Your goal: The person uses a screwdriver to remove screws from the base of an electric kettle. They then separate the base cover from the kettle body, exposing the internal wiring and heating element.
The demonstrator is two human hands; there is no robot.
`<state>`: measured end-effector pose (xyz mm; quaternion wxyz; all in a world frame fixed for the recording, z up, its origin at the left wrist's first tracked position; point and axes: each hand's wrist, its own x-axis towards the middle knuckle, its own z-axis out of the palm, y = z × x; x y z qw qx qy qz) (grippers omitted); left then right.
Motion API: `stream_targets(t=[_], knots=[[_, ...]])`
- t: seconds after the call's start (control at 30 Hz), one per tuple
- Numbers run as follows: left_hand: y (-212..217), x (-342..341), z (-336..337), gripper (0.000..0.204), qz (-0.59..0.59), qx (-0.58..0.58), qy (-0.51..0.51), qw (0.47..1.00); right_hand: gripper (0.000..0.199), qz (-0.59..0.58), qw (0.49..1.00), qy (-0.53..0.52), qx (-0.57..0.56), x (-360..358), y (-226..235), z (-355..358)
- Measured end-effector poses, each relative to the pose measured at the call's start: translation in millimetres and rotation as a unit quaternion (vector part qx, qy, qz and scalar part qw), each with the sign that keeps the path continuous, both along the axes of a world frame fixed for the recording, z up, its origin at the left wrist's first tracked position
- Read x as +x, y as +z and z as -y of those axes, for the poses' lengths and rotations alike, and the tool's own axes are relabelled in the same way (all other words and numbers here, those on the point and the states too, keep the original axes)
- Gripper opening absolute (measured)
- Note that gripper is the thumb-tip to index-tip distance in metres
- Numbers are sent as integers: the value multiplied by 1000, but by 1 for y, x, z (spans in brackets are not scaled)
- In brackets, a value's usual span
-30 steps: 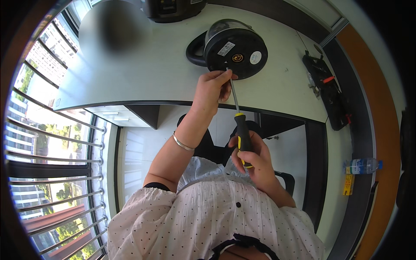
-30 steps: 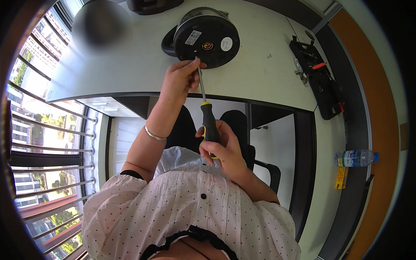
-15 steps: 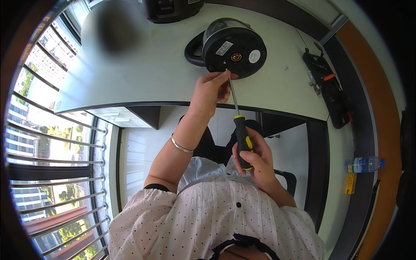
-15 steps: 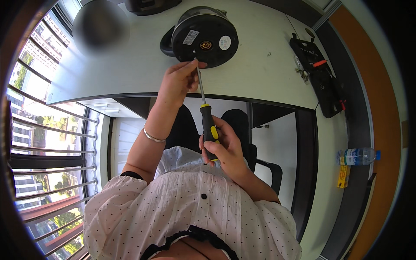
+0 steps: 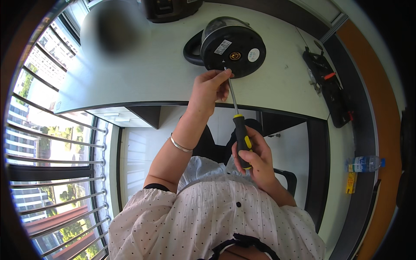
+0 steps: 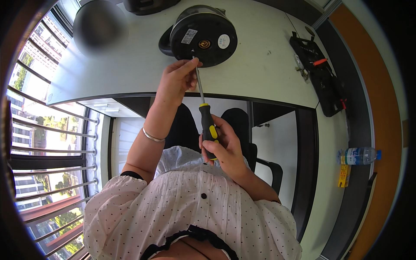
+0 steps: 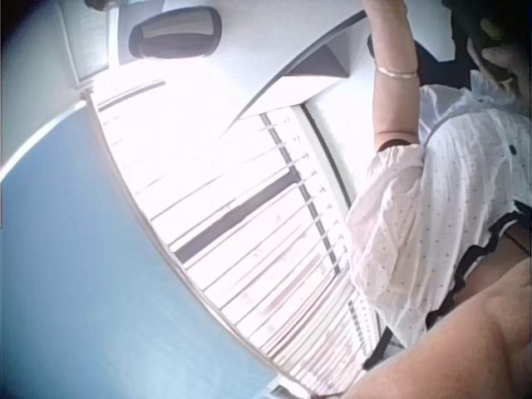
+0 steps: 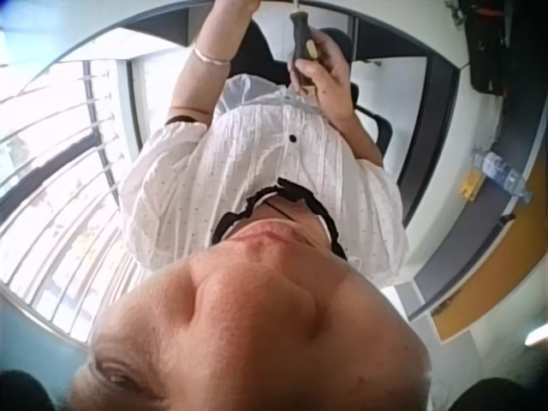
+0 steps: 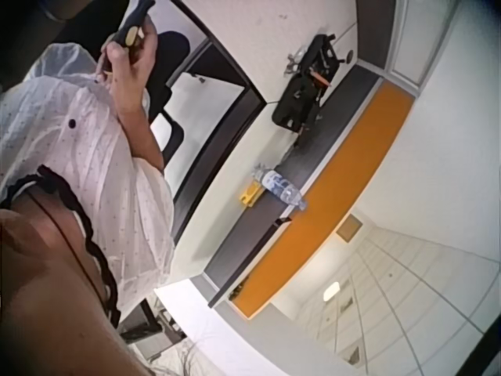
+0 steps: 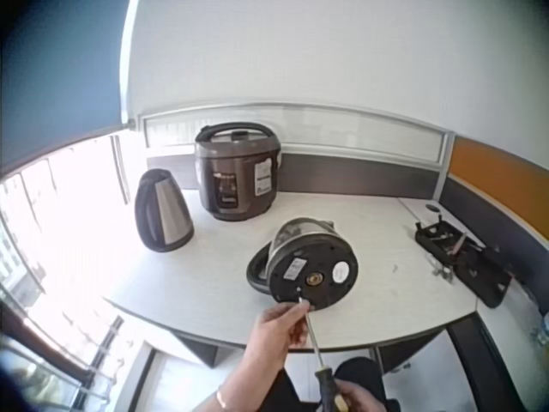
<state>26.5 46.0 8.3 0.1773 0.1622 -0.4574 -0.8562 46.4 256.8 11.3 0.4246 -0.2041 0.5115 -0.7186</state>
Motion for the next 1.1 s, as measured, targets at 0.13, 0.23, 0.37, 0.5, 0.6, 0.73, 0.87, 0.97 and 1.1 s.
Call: stream_targets(t=[0.13, 0.23, 0.37, 0.5, 0.6, 0.73, 0.87, 0.97, 1.1], knots=[[0, 0, 0, 24, 1, -2, 6, 1000, 58, 0, 1000, 2, 3, 0, 2, 0], [1, 0, 0, 25, 3, -2, 7, 1000, 58, 4, 1000, 2, 7, 0, 1, 0], [1, 0, 0, 26, 1, 0, 4, 1000, 58, 3, 1000, 3, 5, -1, -2, 0], [0, 0, 0, 25, 1, 1, 4, 1000, 58, 2, 1000, 1, 6, -1, -2, 0], [-1, -1, 1, 25, 1, 4, 2, 1000, 58, 3, 1000, 3, 4, -1, 0, 1], [-1, -1, 1, 25, 0, 7, 3, 1000, 58, 2, 1000, 4, 5, -1, -1, 1], [1, 0, 0, 26, 3, 7, 5, 1000, 58, 2, 1000, 4, 8, -1, -1, 1], [1, 0, 1, 26, 2, 3, 3, 1000, 59, 0, 1000, 1, 18, -1, 1, 1], [2, -1, 1, 25, 11, -8, 10, 1000, 63, -25, 999, -12, 43, 2, -2, 3]])
